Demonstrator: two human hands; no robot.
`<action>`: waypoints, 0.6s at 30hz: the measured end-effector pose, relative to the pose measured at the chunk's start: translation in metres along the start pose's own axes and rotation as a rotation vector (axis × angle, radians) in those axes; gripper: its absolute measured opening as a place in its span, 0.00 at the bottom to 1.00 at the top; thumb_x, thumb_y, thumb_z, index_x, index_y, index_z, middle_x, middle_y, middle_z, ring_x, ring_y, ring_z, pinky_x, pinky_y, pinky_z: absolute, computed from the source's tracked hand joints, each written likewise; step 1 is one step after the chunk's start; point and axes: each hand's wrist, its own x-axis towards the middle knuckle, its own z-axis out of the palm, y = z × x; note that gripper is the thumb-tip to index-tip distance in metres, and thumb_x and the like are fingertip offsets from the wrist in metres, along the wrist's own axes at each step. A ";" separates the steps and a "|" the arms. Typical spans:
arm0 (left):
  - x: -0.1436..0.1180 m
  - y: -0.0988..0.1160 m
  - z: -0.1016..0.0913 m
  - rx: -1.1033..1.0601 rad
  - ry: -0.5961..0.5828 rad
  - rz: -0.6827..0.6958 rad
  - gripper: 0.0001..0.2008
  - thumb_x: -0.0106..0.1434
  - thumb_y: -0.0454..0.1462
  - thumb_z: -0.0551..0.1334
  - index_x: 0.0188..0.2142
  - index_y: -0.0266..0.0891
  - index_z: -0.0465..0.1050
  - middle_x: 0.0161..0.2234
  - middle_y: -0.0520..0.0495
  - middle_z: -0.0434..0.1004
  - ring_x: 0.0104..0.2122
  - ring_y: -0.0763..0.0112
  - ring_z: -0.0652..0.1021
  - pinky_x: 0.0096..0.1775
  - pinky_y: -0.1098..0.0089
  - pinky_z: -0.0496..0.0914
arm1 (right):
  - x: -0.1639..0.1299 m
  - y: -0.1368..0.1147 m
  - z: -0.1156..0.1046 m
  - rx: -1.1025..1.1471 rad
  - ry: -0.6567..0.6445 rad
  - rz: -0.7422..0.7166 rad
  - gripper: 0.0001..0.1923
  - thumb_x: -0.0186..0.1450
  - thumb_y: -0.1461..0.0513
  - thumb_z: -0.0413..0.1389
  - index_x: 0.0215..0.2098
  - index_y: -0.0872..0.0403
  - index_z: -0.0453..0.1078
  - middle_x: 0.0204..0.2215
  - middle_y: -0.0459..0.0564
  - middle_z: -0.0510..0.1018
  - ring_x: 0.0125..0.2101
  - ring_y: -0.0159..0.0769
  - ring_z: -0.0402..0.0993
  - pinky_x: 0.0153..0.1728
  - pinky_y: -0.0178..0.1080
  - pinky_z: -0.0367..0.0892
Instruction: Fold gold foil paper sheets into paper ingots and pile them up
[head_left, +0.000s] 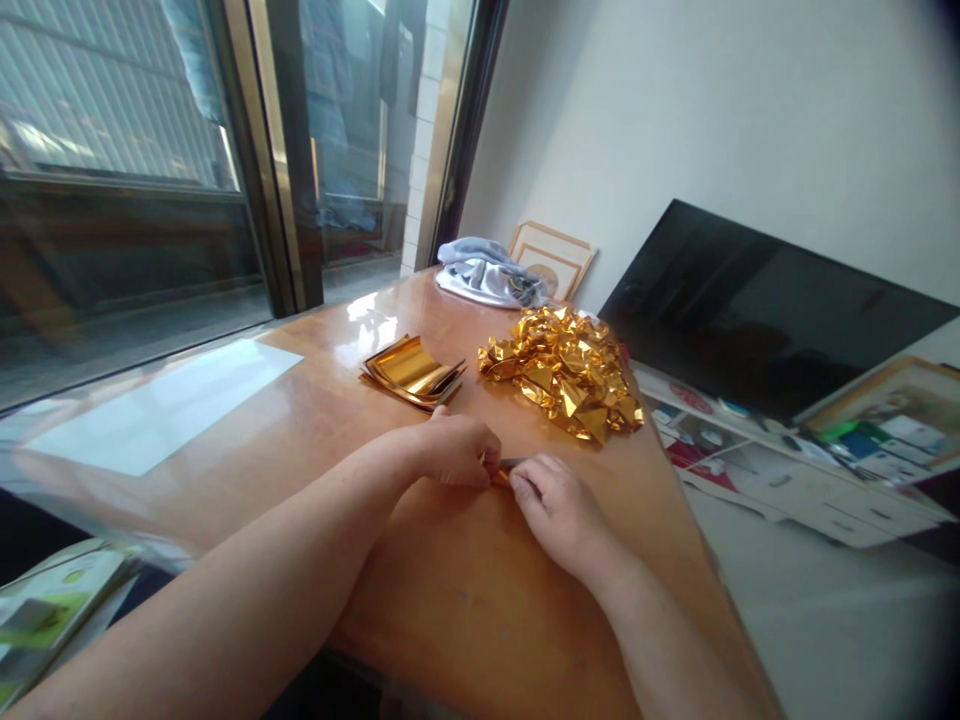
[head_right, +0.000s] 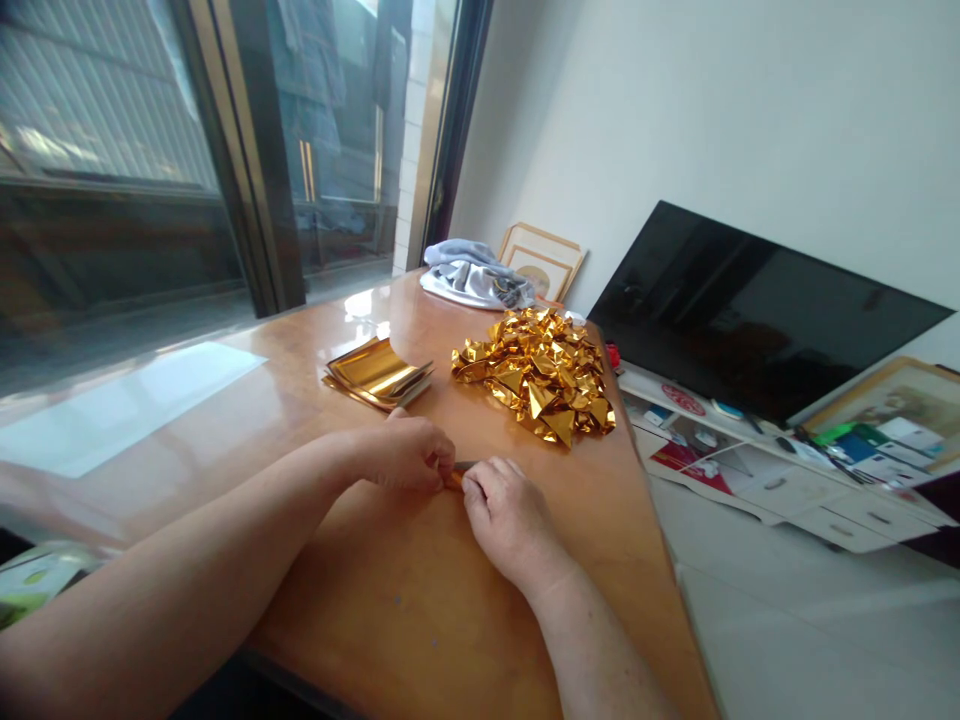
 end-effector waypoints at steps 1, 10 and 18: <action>0.000 0.000 0.001 0.001 0.007 -0.002 0.06 0.53 0.42 0.65 0.30 0.47 0.80 0.30 0.53 0.81 0.33 0.65 0.76 0.46 0.61 0.62 | 0.000 -0.001 0.000 0.023 0.002 0.014 0.08 0.70 0.62 0.51 0.34 0.51 0.70 0.33 0.49 0.75 0.37 0.38 0.70 0.37 0.37 0.64; 0.000 -0.004 -0.002 -0.007 -0.039 -0.020 0.09 0.53 0.38 0.63 0.34 0.49 0.80 0.32 0.53 0.82 0.35 0.63 0.77 0.47 0.60 0.63 | 0.005 0.003 0.014 0.135 0.062 0.158 0.07 0.68 0.60 0.53 0.31 0.50 0.70 0.30 0.46 0.74 0.31 0.35 0.70 0.33 0.35 0.63; -0.001 -0.006 -0.005 -0.020 -0.035 -0.056 0.11 0.53 0.35 0.62 0.35 0.48 0.80 0.32 0.53 0.82 0.35 0.63 0.77 0.51 0.57 0.61 | 0.007 0.008 0.019 0.152 0.082 0.223 0.07 0.66 0.60 0.54 0.29 0.51 0.68 0.26 0.45 0.74 0.28 0.35 0.68 0.27 0.34 0.58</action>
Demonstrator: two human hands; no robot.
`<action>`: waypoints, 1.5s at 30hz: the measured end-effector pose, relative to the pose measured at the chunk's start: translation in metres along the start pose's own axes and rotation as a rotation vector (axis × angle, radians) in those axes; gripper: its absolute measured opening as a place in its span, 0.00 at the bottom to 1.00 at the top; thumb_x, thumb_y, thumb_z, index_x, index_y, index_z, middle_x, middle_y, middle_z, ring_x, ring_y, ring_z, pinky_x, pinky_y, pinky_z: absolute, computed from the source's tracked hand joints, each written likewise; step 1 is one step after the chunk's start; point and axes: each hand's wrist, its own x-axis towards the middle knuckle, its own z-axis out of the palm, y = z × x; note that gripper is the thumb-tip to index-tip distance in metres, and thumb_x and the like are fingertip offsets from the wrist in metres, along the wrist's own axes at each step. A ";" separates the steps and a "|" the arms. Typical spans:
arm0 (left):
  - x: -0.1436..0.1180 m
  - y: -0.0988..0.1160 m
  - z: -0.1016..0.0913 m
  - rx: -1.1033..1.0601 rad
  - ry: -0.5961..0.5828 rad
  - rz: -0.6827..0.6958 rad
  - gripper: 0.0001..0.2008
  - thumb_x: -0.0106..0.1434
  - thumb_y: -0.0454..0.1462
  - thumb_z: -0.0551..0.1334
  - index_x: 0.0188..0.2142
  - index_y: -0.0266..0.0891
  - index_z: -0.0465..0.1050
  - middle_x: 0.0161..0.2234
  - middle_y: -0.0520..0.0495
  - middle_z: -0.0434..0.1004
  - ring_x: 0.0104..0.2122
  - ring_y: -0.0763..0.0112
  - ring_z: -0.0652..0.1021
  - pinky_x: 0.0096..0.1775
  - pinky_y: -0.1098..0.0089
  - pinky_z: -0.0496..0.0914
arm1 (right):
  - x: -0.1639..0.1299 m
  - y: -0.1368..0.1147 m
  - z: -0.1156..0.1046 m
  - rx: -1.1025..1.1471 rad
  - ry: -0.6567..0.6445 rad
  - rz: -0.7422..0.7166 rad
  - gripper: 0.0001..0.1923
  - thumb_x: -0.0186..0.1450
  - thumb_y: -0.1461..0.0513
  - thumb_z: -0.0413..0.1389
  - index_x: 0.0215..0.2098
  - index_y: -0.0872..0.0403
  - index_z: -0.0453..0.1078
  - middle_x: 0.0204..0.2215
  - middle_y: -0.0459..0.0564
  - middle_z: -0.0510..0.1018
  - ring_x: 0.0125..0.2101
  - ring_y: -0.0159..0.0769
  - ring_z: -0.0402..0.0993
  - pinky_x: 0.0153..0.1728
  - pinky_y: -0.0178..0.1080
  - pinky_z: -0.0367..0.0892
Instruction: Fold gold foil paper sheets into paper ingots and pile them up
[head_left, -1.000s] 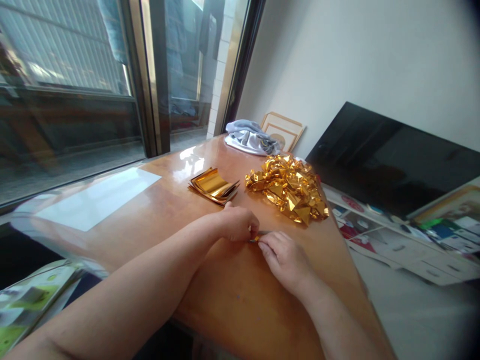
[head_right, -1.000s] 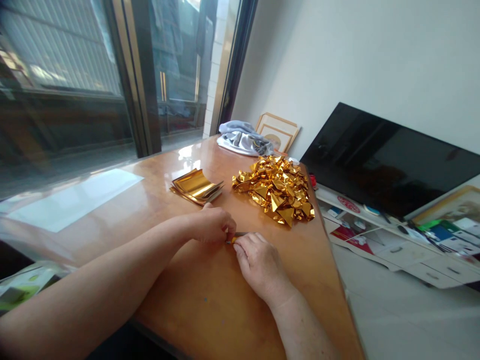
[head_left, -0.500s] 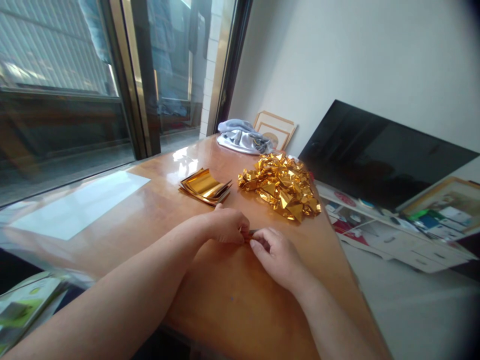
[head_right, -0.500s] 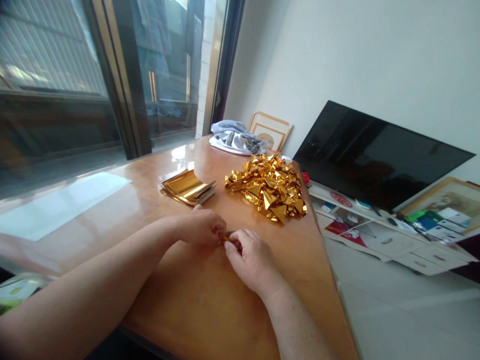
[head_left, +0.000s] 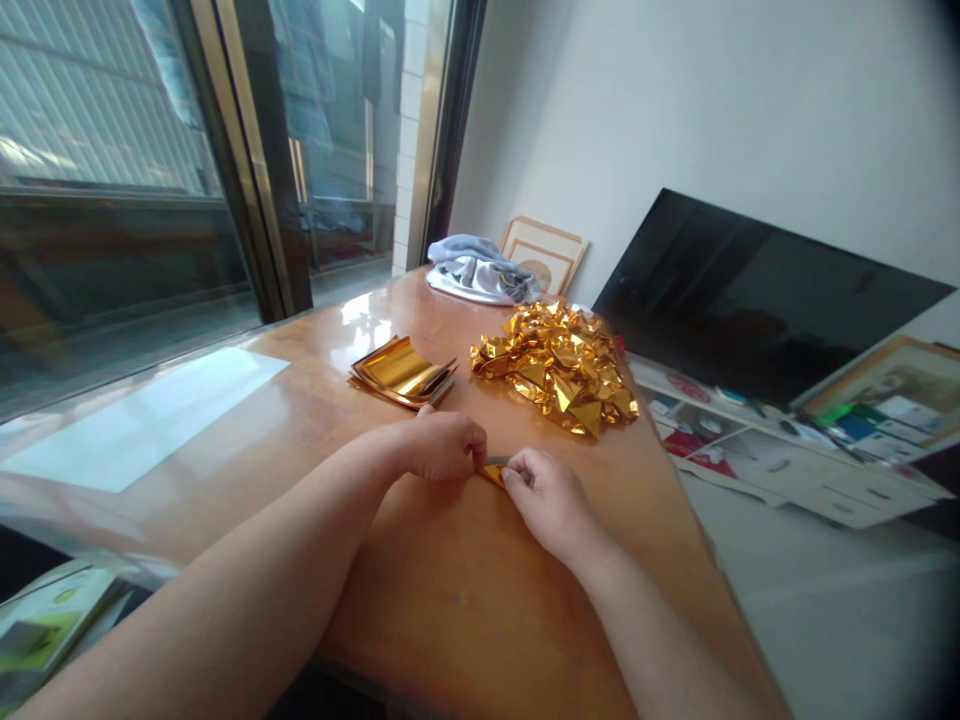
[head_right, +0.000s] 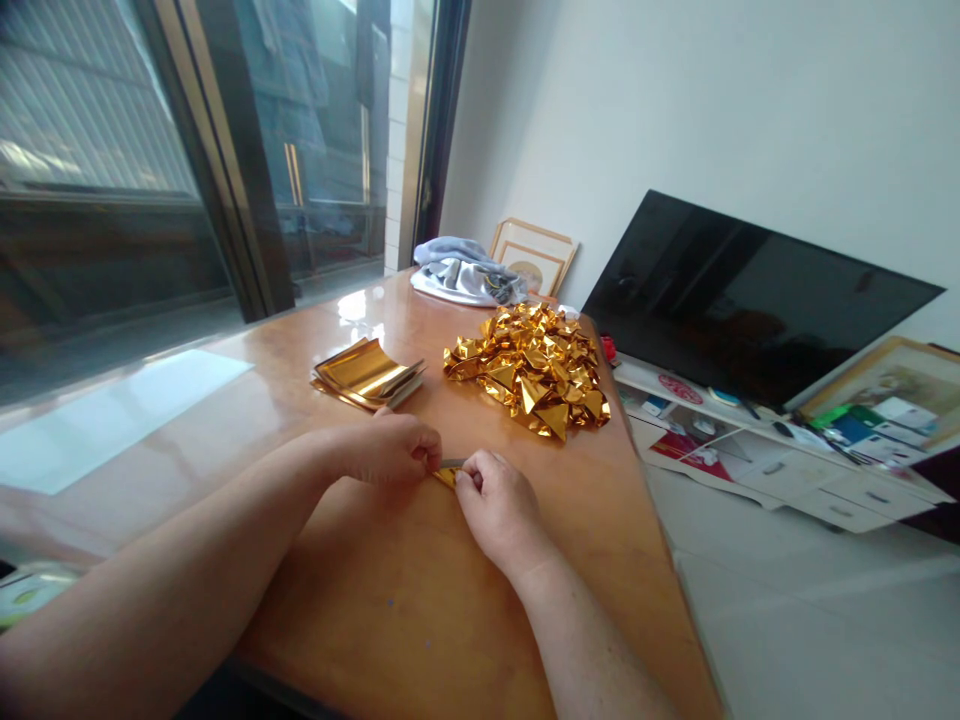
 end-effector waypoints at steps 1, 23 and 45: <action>0.000 0.000 0.000 -0.007 0.002 -0.005 0.11 0.53 0.35 0.61 0.35 0.48 0.80 0.32 0.53 0.82 0.36 0.63 0.77 0.52 0.57 0.61 | 0.000 0.000 0.000 -0.005 0.004 0.000 0.07 0.66 0.60 0.54 0.29 0.51 0.68 0.26 0.45 0.74 0.28 0.35 0.68 0.27 0.34 0.58; 0.004 0.004 0.006 0.071 0.079 -0.141 0.14 0.57 0.50 0.60 0.32 0.43 0.74 0.34 0.48 0.81 0.37 0.58 0.78 0.47 0.57 0.64 | -0.001 -0.004 0.003 -0.030 0.037 0.039 0.07 0.64 0.62 0.54 0.28 0.51 0.64 0.26 0.44 0.71 0.27 0.33 0.65 0.27 0.34 0.54; 0.005 0.002 0.011 0.068 0.107 -0.161 0.15 0.58 0.51 0.60 0.32 0.44 0.74 0.34 0.47 0.82 0.37 0.56 0.78 0.46 0.54 0.62 | -0.002 -0.003 0.004 -0.053 0.022 0.016 0.04 0.65 0.64 0.52 0.32 0.50 0.64 0.30 0.45 0.72 0.29 0.34 0.66 0.28 0.34 0.55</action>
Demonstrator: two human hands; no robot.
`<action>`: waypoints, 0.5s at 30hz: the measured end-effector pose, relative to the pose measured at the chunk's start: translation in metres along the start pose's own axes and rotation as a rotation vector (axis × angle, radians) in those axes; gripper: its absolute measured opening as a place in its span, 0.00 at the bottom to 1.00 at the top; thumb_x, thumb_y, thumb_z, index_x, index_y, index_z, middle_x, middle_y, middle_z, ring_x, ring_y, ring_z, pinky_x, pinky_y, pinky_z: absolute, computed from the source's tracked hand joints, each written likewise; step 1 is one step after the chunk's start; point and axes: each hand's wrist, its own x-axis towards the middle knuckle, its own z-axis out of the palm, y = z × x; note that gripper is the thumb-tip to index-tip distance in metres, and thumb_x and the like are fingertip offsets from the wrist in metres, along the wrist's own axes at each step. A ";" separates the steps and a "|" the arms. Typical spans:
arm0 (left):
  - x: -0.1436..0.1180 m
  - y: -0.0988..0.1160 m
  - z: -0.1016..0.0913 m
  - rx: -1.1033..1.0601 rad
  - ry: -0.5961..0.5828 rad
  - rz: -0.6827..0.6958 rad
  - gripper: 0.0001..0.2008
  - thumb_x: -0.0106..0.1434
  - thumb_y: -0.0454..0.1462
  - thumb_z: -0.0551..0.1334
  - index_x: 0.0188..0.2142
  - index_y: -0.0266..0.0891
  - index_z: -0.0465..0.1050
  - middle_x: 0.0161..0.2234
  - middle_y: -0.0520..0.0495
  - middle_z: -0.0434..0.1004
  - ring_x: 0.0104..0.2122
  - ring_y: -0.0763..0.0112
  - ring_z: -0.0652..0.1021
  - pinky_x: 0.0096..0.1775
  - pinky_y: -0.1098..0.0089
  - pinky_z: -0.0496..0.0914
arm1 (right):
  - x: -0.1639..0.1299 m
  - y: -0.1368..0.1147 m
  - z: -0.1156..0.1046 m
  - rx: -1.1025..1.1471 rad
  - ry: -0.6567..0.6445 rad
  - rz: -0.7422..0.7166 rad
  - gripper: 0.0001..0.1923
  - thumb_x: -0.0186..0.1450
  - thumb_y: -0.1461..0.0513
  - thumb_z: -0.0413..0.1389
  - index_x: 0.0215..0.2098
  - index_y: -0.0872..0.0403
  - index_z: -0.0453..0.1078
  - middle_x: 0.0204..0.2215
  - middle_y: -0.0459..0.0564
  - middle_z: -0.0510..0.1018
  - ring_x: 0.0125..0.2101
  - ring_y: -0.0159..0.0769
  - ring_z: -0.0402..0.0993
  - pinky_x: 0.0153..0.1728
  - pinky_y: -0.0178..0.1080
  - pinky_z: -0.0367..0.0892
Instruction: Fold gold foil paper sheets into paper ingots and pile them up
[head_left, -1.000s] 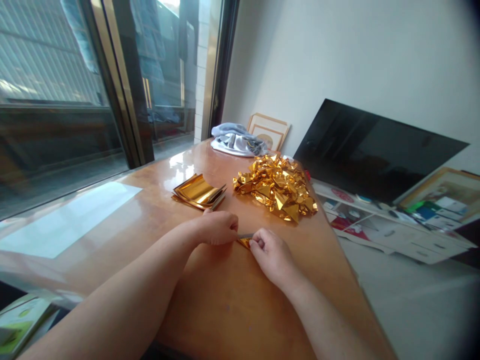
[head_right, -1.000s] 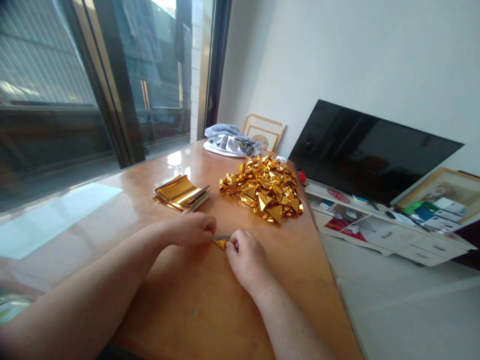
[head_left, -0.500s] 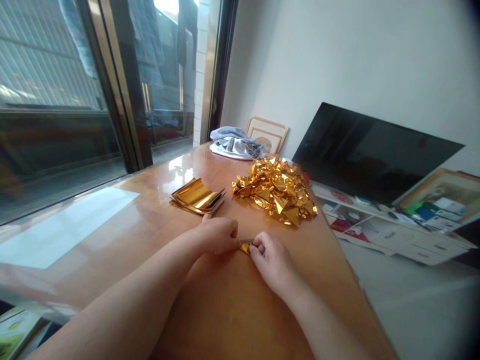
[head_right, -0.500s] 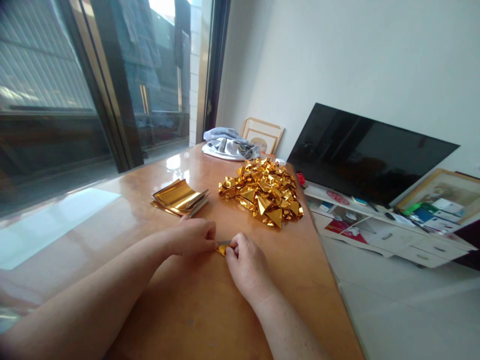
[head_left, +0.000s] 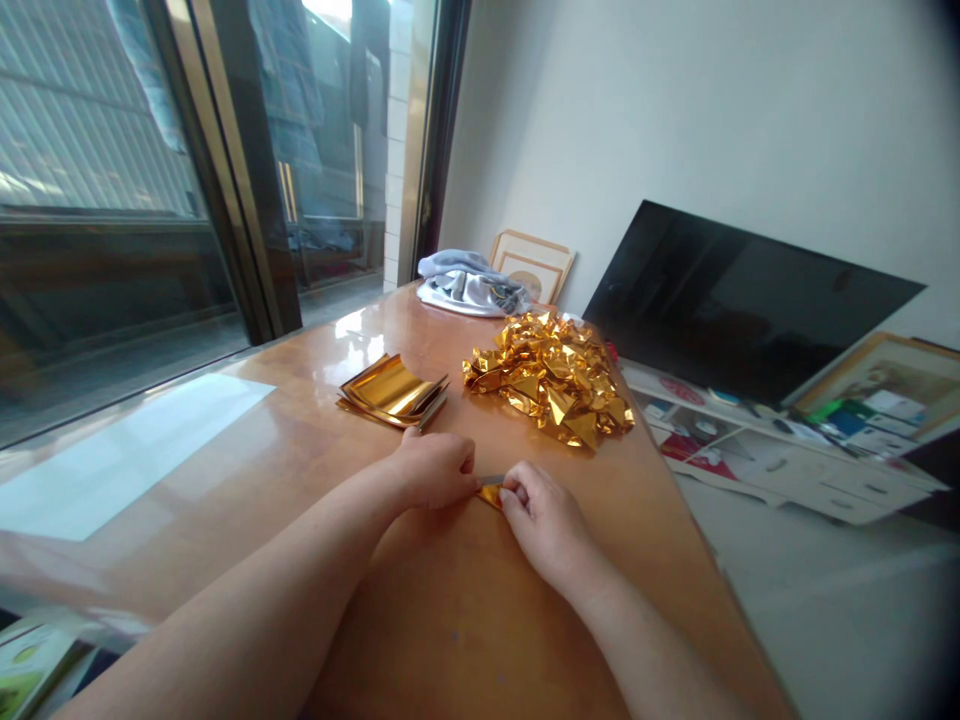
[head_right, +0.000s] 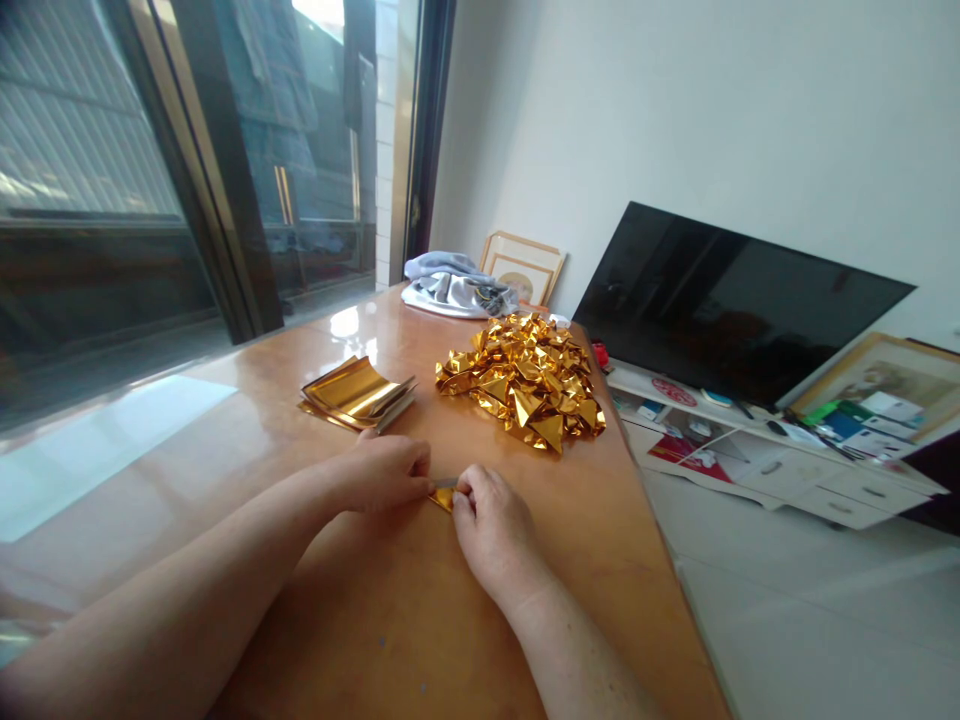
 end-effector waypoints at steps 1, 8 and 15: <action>0.000 0.000 0.000 0.003 0.003 -0.002 0.14 0.58 0.51 0.60 0.32 0.44 0.74 0.34 0.47 0.82 0.37 0.56 0.78 0.47 0.54 0.62 | 0.000 0.000 0.000 -0.003 -0.002 -0.008 0.04 0.65 0.64 0.52 0.32 0.50 0.64 0.30 0.45 0.72 0.30 0.34 0.66 0.29 0.34 0.56; -0.002 0.003 -0.003 0.025 0.003 0.009 0.12 0.61 0.46 0.57 0.32 0.44 0.75 0.35 0.47 0.82 0.38 0.55 0.79 0.45 0.55 0.63 | 0.000 0.001 -0.001 -0.021 -0.026 -0.014 0.04 0.66 0.65 0.52 0.35 0.50 0.67 0.33 0.47 0.72 0.33 0.35 0.69 0.34 0.34 0.60; -0.001 0.001 -0.002 0.001 0.011 0.018 0.19 0.59 0.55 0.58 0.32 0.44 0.74 0.34 0.46 0.82 0.37 0.54 0.79 0.46 0.52 0.63 | 0.000 0.000 -0.001 -0.019 -0.025 -0.020 0.05 0.66 0.65 0.52 0.35 0.50 0.68 0.33 0.47 0.73 0.34 0.36 0.70 0.35 0.34 0.60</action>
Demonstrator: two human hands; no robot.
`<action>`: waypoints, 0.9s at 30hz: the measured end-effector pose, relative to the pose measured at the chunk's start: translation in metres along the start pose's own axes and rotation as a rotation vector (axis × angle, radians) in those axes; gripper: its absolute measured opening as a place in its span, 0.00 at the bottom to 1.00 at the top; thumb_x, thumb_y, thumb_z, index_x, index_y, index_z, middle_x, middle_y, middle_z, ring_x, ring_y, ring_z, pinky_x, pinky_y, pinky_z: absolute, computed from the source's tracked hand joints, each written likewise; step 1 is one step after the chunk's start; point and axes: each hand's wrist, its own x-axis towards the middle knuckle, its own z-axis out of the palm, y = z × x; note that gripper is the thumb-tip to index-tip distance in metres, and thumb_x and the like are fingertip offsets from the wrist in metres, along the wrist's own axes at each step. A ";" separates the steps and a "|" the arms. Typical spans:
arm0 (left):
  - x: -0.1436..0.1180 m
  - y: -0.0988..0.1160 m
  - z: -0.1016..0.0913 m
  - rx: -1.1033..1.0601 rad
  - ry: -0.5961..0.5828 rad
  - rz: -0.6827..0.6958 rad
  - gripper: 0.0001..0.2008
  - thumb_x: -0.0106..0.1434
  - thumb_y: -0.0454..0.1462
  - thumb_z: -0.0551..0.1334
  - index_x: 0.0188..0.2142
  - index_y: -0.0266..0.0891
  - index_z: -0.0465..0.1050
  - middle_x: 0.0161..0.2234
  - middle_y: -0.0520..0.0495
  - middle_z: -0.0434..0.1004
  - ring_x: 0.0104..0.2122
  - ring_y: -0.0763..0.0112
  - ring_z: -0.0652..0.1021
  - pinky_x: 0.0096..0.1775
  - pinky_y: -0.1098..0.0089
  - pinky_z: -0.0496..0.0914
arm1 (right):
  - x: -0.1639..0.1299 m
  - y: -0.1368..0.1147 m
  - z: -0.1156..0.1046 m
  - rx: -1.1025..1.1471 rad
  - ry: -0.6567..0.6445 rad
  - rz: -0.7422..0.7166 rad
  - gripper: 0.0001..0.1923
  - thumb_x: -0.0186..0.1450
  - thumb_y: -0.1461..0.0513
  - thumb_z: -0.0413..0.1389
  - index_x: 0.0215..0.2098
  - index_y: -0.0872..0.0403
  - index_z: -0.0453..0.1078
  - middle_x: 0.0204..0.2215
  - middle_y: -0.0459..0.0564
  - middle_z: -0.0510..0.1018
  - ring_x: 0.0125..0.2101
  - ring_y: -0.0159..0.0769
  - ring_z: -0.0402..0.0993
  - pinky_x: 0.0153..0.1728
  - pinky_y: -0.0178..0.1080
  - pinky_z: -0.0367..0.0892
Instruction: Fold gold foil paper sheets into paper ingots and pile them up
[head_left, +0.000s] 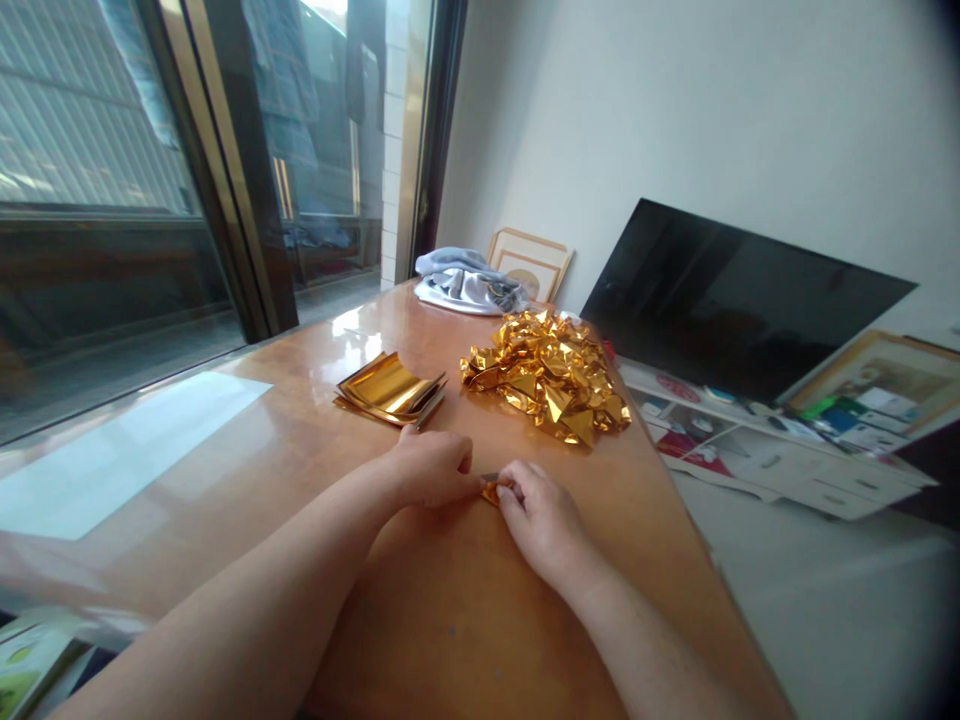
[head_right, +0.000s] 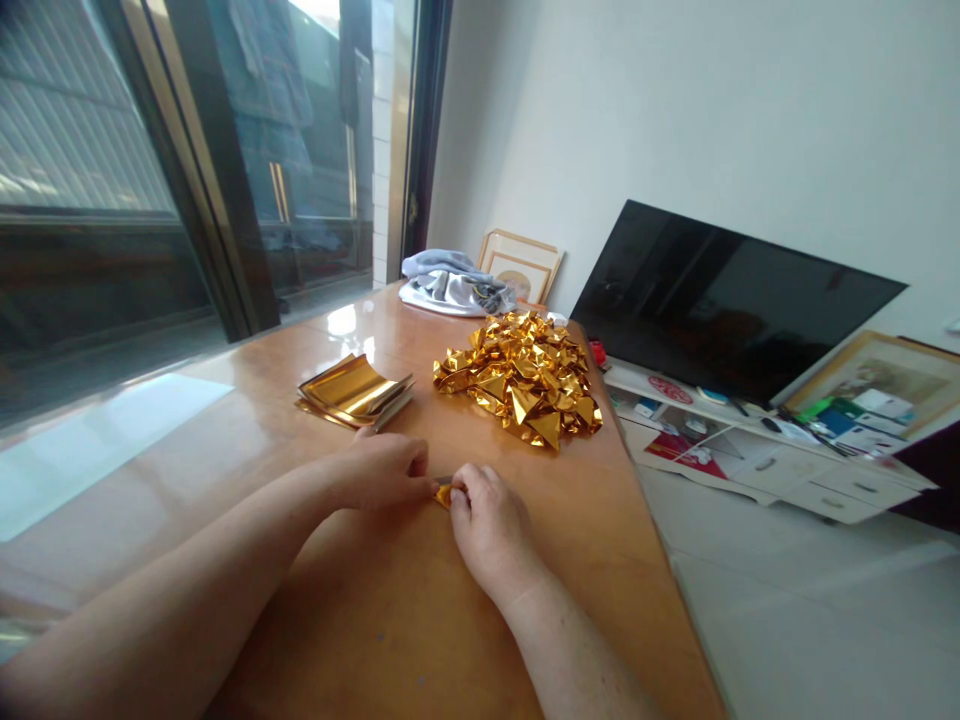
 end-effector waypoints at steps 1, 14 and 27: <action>0.000 0.000 0.001 0.004 0.004 0.003 0.19 0.58 0.56 0.58 0.32 0.44 0.74 0.34 0.47 0.81 0.37 0.53 0.79 0.46 0.51 0.63 | 0.000 0.000 0.000 -0.001 0.001 0.001 0.04 0.66 0.65 0.52 0.35 0.50 0.68 0.33 0.47 0.73 0.34 0.36 0.70 0.35 0.35 0.60; -0.004 0.013 0.002 0.094 0.097 0.086 0.11 0.62 0.46 0.60 0.39 0.44 0.73 0.38 0.43 0.81 0.40 0.53 0.77 0.46 0.54 0.61 | 0.000 0.000 -0.001 -0.002 -0.020 -0.001 0.07 0.66 0.67 0.51 0.37 0.51 0.69 0.35 0.49 0.73 0.36 0.37 0.71 0.37 0.35 0.62; -0.001 0.014 0.003 0.009 0.019 0.232 0.14 0.64 0.37 0.55 0.39 0.52 0.80 0.41 0.48 0.80 0.42 0.58 0.75 0.48 0.57 0.59 | -0.002 0.003 -0.020 0.077 -0.086 -0.050 0.08 0.64 0.69 0.53 0.36 0.51 0.70 0.34 0.47 0.75 0.35 0.35 0.71 0.36 0.34 0.64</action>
